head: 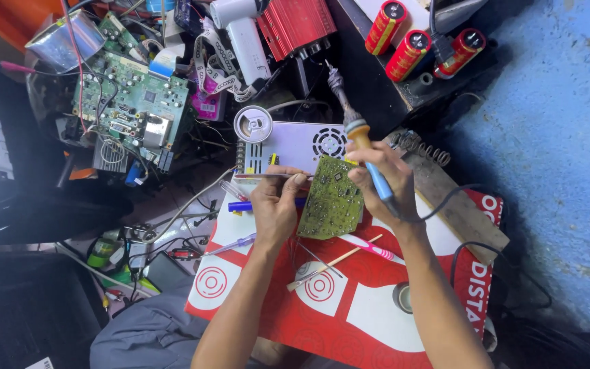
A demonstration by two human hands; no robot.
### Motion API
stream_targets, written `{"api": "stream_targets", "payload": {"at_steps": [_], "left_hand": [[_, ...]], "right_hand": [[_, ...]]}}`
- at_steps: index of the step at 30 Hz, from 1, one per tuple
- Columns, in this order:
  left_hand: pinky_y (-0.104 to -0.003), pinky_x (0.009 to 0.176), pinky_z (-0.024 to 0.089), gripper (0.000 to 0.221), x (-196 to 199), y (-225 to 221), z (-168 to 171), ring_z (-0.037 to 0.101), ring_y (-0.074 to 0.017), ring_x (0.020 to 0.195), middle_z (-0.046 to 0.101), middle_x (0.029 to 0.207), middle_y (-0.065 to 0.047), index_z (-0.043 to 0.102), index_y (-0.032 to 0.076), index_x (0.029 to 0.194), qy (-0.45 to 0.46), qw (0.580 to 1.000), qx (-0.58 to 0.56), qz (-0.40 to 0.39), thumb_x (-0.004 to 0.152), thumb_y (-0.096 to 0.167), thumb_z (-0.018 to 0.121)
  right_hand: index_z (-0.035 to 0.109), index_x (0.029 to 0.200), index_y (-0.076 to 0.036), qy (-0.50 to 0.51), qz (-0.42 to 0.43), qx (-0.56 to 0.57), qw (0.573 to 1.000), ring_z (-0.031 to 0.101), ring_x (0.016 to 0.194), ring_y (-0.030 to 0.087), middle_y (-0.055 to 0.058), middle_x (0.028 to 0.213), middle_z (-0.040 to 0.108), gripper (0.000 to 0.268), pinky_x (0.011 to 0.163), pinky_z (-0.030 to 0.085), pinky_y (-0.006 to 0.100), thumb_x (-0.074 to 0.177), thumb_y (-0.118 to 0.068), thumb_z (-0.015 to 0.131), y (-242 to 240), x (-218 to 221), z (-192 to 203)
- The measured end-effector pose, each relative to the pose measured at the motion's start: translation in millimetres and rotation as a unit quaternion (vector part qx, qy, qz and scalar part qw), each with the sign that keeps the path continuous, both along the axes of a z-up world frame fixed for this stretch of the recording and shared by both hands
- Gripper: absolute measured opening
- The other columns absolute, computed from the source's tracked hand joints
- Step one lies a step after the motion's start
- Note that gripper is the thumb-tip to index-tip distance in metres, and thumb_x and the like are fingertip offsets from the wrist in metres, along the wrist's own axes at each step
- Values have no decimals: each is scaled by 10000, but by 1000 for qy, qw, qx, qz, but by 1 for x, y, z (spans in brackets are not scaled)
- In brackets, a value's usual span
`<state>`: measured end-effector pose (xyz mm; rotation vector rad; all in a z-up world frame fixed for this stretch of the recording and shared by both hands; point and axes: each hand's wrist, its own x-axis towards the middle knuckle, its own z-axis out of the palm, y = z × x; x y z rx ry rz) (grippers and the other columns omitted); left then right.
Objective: A person uses a soldering iron to repair or modify components on a green circuit board at a workbench.
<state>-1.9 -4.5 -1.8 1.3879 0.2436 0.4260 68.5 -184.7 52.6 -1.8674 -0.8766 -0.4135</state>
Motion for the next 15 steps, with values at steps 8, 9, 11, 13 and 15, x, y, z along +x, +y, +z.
{"api": "stream_targets", "payload": {"at_steps": [8, 9, 11, 13, 15], "left_hand": [[-314, 693, 659, 37, 0, 0, 2, 759, -185, 810, 787, 889, -136, 705, 28, 972, 9, 1000, -3, 0, 981, 54, 679], [-316, 691, 659, 39, 0, 0, 3, 758, -186, 809, 787, 889, -136, 704, 29, 972, 11, 1000, -2, 0, 982, 58, 680], [-312, 687, 658, 37, 1, 0, 2, 757, -181, 802, 788, 885, -132, 705, 27, 969, 10, 1000, -1, 3, 980, 54, 682], [-309, 683, 657, 35, 0, 0, 1, 756, -177, 794, 789, 882, -128, 705, 25, 966, 10, 1000, 1, 3, 977, 50, 684], [-313, 666, 660, 32, 1, -1, 0, 762, -183, 781, 788, 874, -132, 704, 32, 961, 11, 1000, 3, 6, 976, 51, 683]], "right_hand": [[713, 1126, -187, -13, -8, -60, 998, 731, 934, 320, 85, 1093, 708, 178, 804, 594, 432, 1013, -323, 699, 15, 41, -13], [712, 1133, -209, -13, -8, -72, 997, 734, 850, 293, 65, 1086, 706, 175, 748, 603, 421, 1008, -331, 709, 18, 46, -14], [697, 1133, -192, -2, 2, -81, 997, 722, 829, 347, 109, 1050, 684, 183, 714, 605, 464, 1004, -320, 722, 22, 49, -8], [683, 1133, -174, 11, 11, -90, 996, 710, 809, 401, 153, 1015, 662, 195, 681, 607, 506, 1000, -308, 735, 24, 50, -8], [659, 1146, -182, 7, -1, -121, 993, 688, 842, 495, 159, 1026, 652, 175, 642, 589, 547, 1020, -297, 698, 26, 52, -10]]}}
